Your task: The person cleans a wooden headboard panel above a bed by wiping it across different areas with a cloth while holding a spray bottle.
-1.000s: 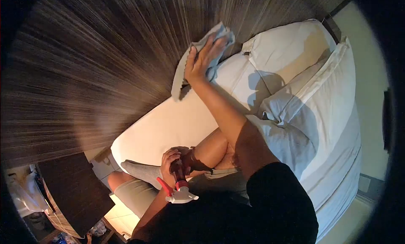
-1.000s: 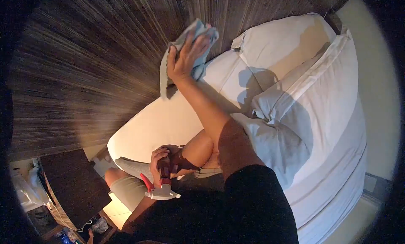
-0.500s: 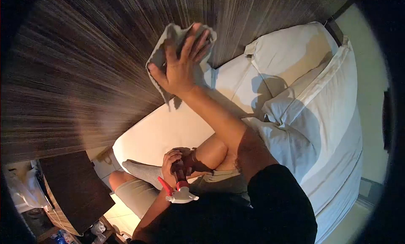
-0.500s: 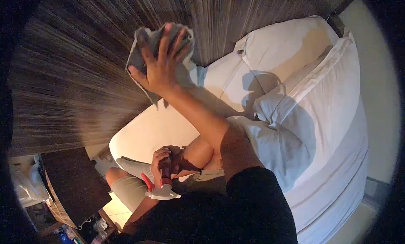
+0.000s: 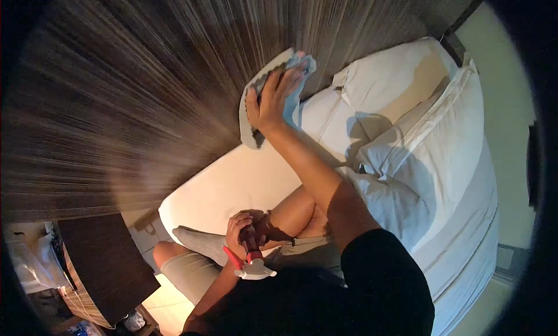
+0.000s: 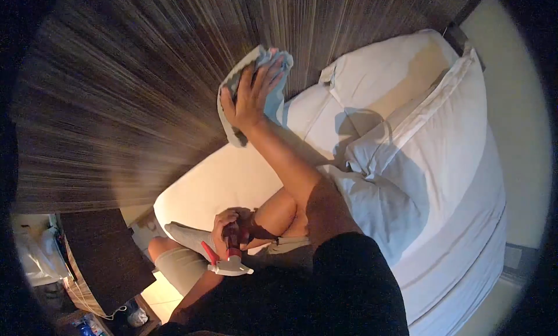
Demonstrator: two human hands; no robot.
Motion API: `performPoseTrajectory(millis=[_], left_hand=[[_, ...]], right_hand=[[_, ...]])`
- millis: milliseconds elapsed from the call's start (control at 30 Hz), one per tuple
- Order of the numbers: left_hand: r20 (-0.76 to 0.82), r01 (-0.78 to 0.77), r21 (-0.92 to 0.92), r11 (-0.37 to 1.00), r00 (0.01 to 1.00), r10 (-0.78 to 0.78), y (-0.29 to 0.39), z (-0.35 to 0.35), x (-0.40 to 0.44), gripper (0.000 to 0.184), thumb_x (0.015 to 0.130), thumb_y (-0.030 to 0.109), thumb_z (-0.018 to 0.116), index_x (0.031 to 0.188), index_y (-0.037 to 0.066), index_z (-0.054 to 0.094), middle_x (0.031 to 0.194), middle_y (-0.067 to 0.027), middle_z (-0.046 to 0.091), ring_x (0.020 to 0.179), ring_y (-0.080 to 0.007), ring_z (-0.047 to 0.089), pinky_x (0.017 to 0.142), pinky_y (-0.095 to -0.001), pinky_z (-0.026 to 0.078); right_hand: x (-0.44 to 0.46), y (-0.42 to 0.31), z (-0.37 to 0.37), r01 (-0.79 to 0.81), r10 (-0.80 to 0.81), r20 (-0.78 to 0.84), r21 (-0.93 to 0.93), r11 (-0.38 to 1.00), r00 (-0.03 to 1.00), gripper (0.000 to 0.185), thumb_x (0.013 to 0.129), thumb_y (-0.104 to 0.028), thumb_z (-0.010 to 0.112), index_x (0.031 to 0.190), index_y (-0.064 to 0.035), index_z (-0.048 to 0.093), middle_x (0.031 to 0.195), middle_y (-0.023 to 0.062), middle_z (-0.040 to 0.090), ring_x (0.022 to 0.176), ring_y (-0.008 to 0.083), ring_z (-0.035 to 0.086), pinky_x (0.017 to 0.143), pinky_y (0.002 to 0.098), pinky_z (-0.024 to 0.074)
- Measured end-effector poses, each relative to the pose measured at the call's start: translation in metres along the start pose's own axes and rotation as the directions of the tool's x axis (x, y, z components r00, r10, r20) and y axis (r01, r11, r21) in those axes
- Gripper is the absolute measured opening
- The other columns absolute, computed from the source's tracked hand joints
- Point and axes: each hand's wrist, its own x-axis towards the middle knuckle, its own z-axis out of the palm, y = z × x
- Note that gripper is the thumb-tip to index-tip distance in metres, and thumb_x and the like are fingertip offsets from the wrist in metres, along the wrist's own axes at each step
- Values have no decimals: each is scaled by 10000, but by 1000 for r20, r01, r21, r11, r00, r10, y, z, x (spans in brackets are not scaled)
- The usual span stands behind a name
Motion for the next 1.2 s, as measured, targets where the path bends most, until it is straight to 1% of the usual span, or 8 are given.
performPoseTrajectory(millis=[167,400,533,700,867,900,1100,1200], left_hand=[[-18,-43,-5,999,999,43,2,0,2,481,634,269,791,996,30,583,1028,-168,630,995,-354,602,891,-447,469],[9,-104,-21,994,994,104,-31,1,-12,595,683,493,789,1011,38,590,1002,-138,633,1004,-338,612,868,-440,482],[-45,-69,-57,996,997,66,17,-2,6,424,658,203,799,990,55,580,1016,-143,636,968,-330,598,849,-409,486],[-23,18,-154,988,1000,-22,2,0,-5,489,618,223,833,996,54,573,1010,-135,639,953,-332,596,845,-407,488],[-10,1,-108,994,1000,-2,5,-7,-2,521,593,223,849,1004,55,577,1003,-129,640,960,-315,596,837,-404,497],[-15,19,-184,983,1000,-22,0,-5,-3,512,587,212,850,996,56,584,1001,-126,641,963,-310,597,834,-401,499],[2,34,-237,971,999,-34,-4,-8,-4,489,576,144,837,986,52,589,995,-122,644,955,-306,606,836,-382,507],[-6,1,-136,991,1000,-1,-4,-9,-6,477,580,102,810,995,42,582,998,-131,638,941,-300,613,835,-370,513]], right_hand=[[74,-51,-25,146,-141,150,-24,989,979,681,889,-549,438,1457,-182,355,1560,259,63,1400,546,6,1007,755,-24],[274,-69,-56,76,-76,-245,-9,997,966,696,907,-484,435,1463,-82,323,1546,226,173,1421,472,86,1069,685,25],[355,-49,-59,-88,76,-324,-23,996,943,688,977,-511,336,1519,-114,190,1539,253,181,1408,492,115,1061,692,67],[376,-140,-44,179,-242,-308,-219,959,920,671,972,-524,347,1497,-117,260,1485,228,321,1409,461,153,1050,701,112],[389,-201,-77,536,-551,19,-259,803,834,708,945,-518,377,1520,-136,221,1589,169,79,1442,430,84,1102,638,37],[407,-186,-71,568,-637,-192,-314,761,747,636,944,-493,382,1404,-55,419,1461,199,370,1341,418,324,1061,604,206],[448,-158,-61,409,-513,-424,-314,856,747,421,960,-380,413,1056,-7,582,1122,223,559,1090,396,484,967,525,308],[431,-211,-59,497,-552,-179,-278,822,814,377,948,-357,438,1003,-19,594,999,189,592,974,395,514,898,536,329]])
